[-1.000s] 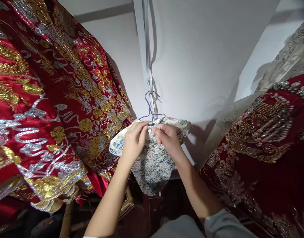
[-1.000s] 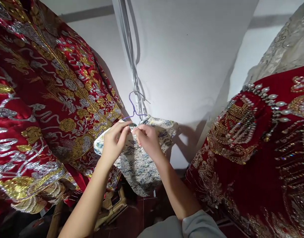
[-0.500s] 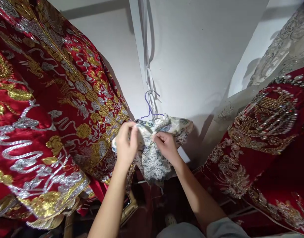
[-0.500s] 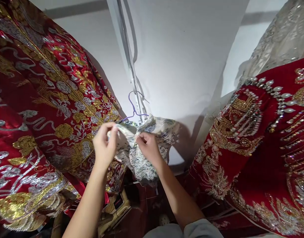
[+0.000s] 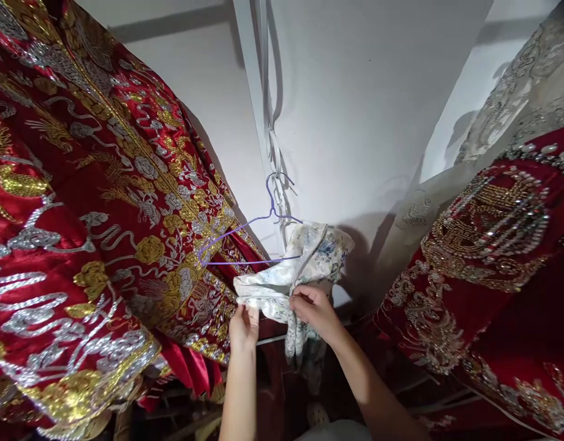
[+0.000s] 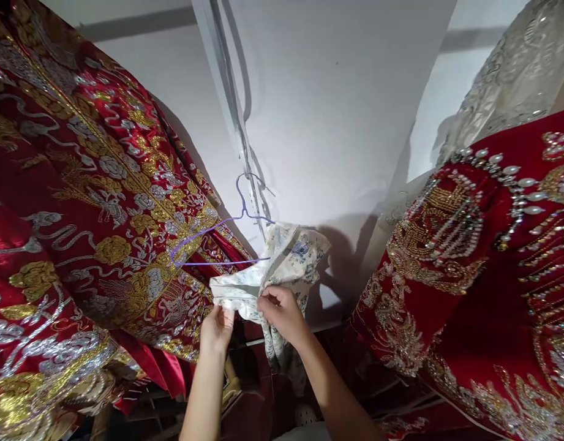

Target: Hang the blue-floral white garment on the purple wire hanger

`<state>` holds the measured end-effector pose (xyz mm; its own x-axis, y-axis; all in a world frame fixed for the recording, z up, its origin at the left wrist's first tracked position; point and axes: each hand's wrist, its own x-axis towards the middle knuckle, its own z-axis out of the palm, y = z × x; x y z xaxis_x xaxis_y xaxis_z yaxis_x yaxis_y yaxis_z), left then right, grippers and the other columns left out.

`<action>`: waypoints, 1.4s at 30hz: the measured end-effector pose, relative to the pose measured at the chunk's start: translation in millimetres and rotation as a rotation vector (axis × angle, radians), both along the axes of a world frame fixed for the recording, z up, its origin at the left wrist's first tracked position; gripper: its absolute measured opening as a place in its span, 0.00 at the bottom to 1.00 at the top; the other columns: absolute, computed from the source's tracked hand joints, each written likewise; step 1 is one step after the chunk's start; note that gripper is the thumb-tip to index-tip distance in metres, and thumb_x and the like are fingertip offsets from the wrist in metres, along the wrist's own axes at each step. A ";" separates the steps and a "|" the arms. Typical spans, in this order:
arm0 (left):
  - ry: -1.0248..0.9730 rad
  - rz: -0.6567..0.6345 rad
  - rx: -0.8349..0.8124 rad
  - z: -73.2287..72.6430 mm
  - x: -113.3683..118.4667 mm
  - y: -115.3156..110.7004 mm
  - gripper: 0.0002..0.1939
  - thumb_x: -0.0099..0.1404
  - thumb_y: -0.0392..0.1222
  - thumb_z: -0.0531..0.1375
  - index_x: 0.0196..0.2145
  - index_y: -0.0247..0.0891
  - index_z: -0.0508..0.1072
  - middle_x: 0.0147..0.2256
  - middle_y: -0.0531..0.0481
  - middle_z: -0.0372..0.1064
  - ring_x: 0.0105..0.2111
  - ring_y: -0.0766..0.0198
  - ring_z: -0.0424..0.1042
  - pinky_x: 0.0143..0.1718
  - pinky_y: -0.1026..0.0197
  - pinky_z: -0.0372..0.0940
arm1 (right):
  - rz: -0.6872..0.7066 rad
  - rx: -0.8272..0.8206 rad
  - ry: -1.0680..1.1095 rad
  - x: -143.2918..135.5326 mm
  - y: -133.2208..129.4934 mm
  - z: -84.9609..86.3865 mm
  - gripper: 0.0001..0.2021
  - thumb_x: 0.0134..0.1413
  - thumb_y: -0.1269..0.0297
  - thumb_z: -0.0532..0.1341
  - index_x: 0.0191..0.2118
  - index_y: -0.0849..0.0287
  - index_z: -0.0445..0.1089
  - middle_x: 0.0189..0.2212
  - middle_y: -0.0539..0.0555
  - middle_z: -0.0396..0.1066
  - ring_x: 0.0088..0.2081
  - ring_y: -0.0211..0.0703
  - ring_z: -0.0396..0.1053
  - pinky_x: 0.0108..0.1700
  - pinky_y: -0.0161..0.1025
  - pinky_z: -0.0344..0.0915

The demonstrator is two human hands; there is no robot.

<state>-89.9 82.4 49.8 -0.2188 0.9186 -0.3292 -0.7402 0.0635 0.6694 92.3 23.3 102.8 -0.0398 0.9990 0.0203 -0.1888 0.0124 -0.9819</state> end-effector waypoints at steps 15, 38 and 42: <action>0.959 -0.255 0.582 75.5 83.4 -58.9 0.12 0.67 0.50 0.59 0.37 0.38 0.73 0.35 0.48 0.68 0.39 0.60 0.68 0.43 0.60 0.64 | 0.355 -0.002 -0.156 46.8 -8.8 -9.5 0.18 0.57 0.46 0.60 0.40 0.57 0.72 0.35 0.53 0.72 0.38 0.46 0.68 0.39 0.39 0.66; 1.551 -0.632 0.294 77.7 -51.2 -43.8 0.17 0.57 0.55 0.63 0.19 0.41 0.69 0.21 0.51 0.70 0.25 0.58 0.67 0.31 0.60 0.60 | -0.286 0.183 -0.417 66.9 67.7 -1.1 0.15 0.56 0.56 0.58 0.38 0.60 0.77 0.36 0.59 0.78 0.45 0.57 0.73 0.48 0.47 0.67; 1.652 -0.359 0.249 96.6 -57.2 -30.1 0.16 0.57 0.51 0.61 0.40 0.41 0.78 0.49 0.41 0.76 0.53 0.46 0.71 0.55 0.51 0.62 | -0.409 0.252 -0.440 78.1 63.0 10.3 0.15 0.51 0.56 0.61 0.37 0.62 0.77 0.36 0.60 0.79 0.43 0.59 0.74 0.43 0.45 0.67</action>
